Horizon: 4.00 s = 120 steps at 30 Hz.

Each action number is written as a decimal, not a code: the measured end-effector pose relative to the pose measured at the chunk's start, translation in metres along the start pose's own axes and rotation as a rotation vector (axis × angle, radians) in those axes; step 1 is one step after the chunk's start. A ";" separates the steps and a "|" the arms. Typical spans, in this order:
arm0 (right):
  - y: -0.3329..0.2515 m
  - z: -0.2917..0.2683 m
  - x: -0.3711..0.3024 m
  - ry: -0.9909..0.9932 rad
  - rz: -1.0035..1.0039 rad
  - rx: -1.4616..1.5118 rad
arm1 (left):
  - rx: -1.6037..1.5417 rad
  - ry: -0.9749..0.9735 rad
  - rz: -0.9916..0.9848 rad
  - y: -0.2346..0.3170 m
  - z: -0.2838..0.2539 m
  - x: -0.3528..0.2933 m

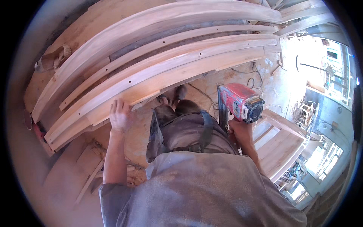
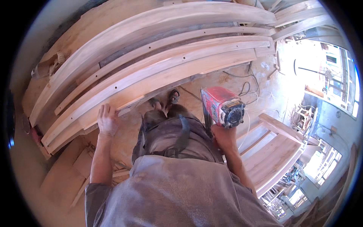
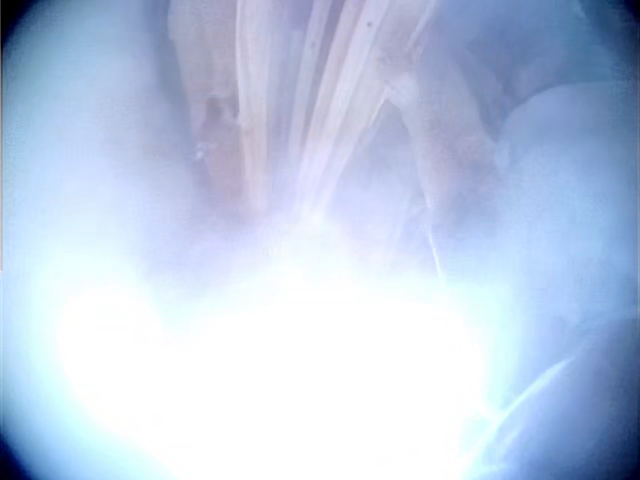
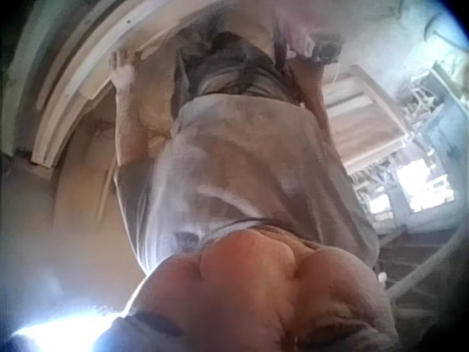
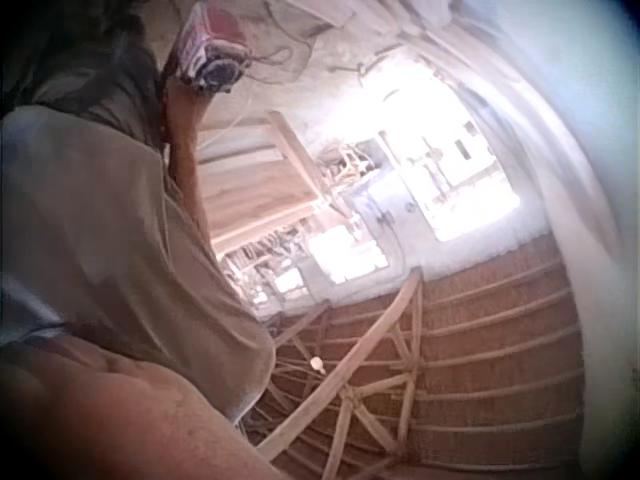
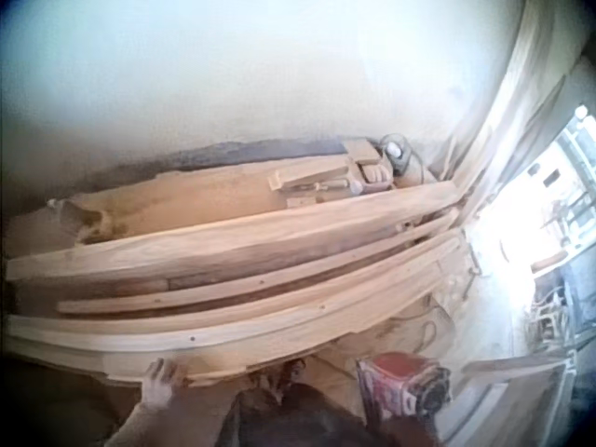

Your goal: The person applies a substance from a container onto wooden beams using a brush and subsequently uses a power nailer to secure the wood pieces together.

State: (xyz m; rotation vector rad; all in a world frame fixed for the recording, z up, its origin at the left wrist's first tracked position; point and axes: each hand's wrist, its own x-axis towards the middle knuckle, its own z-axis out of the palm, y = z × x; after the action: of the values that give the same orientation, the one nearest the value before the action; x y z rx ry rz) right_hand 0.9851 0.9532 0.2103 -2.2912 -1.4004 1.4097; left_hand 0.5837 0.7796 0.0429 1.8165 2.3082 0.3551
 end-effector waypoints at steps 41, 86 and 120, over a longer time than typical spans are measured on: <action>-0.123 0.084 0.035 -0.393 -0.128 -0.620 | -0.138 0.042 -0.047 0.006 -0.012 0.066; -0.041 0.226 -0.139 -0.017 -0.135 -0.144 | -0.266 0.151 0.176 -0.148 -0.043 -0.089; -0.118 0.348 -0.147 -0.434 -0.878 -0.600 | -0.046 -0.063 -0.100 -0.270 -0.096 -0.139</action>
State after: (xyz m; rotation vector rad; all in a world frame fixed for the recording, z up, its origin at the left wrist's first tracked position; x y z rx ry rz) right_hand 0.6263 0.7901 0.1701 -1.1918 -2.7745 1.2867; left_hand 0.3380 0.5768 0.0538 1.6590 2.3173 0.3282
